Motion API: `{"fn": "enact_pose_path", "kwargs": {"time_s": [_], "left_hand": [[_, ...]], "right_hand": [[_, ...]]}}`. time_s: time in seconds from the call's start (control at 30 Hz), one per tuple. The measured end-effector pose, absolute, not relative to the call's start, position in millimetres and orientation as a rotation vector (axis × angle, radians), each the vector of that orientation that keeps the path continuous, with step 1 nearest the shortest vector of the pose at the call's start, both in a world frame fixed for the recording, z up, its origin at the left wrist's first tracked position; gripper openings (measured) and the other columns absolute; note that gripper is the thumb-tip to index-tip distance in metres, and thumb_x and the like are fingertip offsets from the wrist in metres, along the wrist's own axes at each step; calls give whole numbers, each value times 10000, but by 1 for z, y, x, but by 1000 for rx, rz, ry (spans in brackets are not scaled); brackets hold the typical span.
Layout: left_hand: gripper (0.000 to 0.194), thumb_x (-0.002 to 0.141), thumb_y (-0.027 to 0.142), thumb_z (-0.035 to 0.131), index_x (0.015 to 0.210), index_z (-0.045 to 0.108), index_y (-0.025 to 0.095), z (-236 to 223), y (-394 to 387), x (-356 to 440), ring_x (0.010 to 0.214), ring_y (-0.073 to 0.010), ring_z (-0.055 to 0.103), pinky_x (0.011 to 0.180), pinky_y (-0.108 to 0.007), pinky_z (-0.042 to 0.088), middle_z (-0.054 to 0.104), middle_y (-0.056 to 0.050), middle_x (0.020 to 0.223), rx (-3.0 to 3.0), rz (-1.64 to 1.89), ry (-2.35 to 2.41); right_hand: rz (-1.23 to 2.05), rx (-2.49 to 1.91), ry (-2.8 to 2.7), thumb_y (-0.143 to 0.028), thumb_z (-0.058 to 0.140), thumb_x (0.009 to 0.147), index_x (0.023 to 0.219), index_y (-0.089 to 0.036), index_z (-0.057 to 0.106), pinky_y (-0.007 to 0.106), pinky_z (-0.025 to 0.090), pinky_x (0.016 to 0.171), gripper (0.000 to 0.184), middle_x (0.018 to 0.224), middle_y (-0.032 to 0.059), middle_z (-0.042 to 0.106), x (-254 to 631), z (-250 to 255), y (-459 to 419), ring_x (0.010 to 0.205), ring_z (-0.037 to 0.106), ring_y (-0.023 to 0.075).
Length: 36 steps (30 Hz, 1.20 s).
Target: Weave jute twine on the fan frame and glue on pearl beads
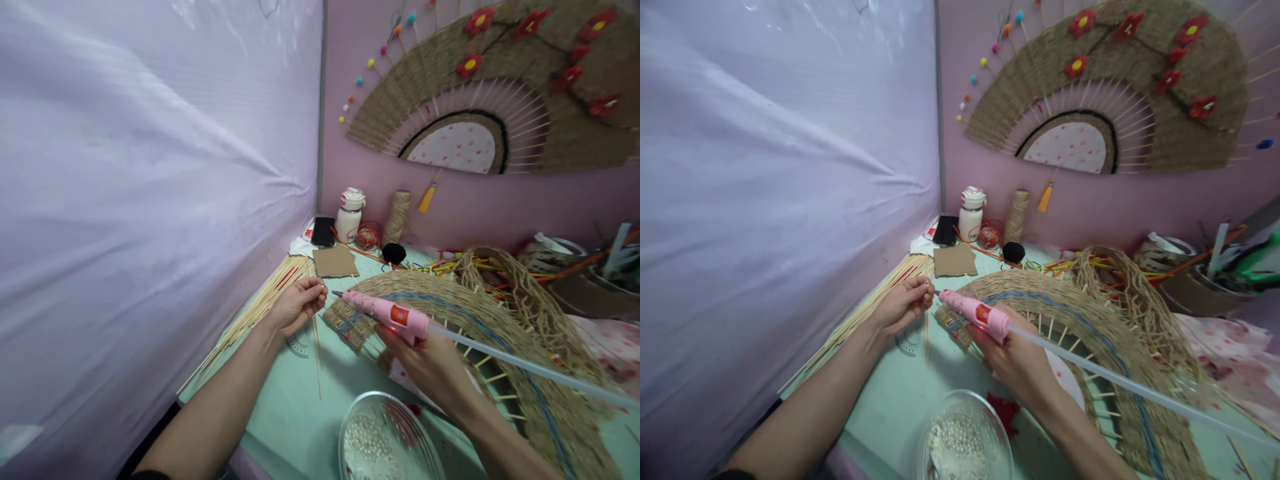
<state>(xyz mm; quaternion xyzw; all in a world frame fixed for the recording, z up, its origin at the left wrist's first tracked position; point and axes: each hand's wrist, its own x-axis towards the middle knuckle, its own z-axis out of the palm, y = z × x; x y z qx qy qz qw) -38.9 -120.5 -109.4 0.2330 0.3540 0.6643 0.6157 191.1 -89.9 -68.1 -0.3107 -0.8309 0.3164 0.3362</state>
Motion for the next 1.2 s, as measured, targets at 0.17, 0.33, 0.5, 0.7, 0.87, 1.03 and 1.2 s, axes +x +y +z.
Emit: {"fn": "enact_pose_path", "kwargs": {"time_s": [0.17,0.33,0.5,0.7,0.87,1.03,1.2], "left_hand": [[213,622,235,792,719,648,112,-110,-120,-35,587,-46,549,605,-153,452,619,-7,674,643,1547,934],[222,597,268,801,694,671,117,-106,-121,-28,608,-56,527,618,-169,418,604,-2,662,730,1575,1006],[206,584,266,802,672,680,125,-102,-122,-26,603,-72,524,609,-191,403,604,-8,644,745,1597,1031],[214,566,269,806,659,678,125,-104,-122,-26,587,-83,522,596,-207,395,601,-10,618,748,1597,1054],[206,576,276,802,661,684,131,-108,-121,-26,577,-80,517,595,-209,388,605,-9,604,784,1593,1048],[202,591,274,796,678,686,128,-110,-120,-27,572,-80,508,583,-209,373,602,-10,600,802,1594,1043],[209,595,284,795,680,687,126,-111,-120,-28,573,-82,508,584,-210,371,605,-12,601,809,1590,1049]], "right_hand": [[702,-827,-2249,-352,513,872,735,-219,595,322,470,572,207,631,16,562,191,-74,-89,599,553,184],[619,-800,-2286,-372,484,891,693,-204,487,289,383,527,260,661,10,514,192,-82,-88,581,492,158],[627,-784,-2300,-361,463,907,709,-210,466,286,371,549,248,681,8,506,192,-83,-87,602,486,157],[630,-863,-2306,-407,463,899,692,-218,455,286,351,533,280,649,2,488,192,-87,-87,572,470,160],[596,-864,-2306,-421,458,897,682,-218,444,284,343,521,296,627,-2,472,193,-89,-87,554,456,158],[593,-855,-2304,-418,462,901,685,-207,458,281,354,536,302,631,0,495,191,-89,-87,564,470,154],[609,-882,-2306,-425,462,899,691,-205,469,292,368,537,303,638,8,510,193,-89,-86,564,479,160]]}}
